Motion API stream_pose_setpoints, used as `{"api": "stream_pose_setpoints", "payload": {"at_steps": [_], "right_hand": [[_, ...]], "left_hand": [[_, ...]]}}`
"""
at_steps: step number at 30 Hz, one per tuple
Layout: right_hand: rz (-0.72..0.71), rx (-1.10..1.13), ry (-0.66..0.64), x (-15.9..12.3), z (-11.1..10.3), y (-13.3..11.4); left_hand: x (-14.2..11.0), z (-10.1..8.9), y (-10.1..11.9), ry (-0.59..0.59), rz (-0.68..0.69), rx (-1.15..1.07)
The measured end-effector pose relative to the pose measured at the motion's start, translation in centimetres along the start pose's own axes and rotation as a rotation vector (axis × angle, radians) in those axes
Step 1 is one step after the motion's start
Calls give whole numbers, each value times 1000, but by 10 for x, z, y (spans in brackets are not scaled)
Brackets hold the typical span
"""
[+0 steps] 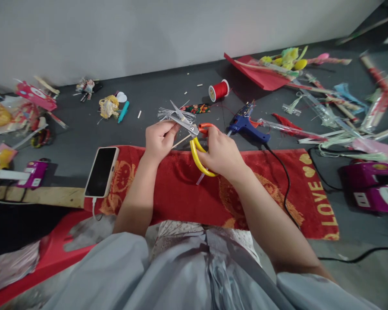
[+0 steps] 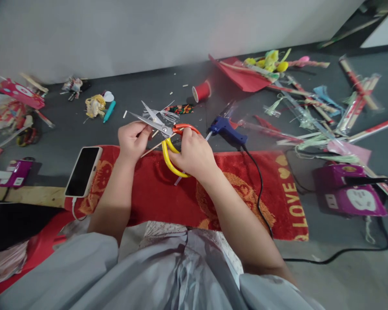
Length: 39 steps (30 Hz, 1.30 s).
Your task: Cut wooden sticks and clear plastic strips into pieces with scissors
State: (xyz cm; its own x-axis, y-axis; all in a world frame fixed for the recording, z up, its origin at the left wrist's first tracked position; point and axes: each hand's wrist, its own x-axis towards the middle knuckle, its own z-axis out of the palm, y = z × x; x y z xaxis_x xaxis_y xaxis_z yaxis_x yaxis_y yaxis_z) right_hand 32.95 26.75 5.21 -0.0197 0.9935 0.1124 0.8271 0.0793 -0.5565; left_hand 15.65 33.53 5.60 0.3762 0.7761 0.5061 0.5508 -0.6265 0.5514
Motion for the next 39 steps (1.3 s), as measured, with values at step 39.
{"api": "stream_pose_setpoints", "payload": {"at_steps": [39], "right_hand": [[107, -152, -91, 1, -3, -6]], "left_hand": [[2, -7, 1, -223, -335, -384]]}}
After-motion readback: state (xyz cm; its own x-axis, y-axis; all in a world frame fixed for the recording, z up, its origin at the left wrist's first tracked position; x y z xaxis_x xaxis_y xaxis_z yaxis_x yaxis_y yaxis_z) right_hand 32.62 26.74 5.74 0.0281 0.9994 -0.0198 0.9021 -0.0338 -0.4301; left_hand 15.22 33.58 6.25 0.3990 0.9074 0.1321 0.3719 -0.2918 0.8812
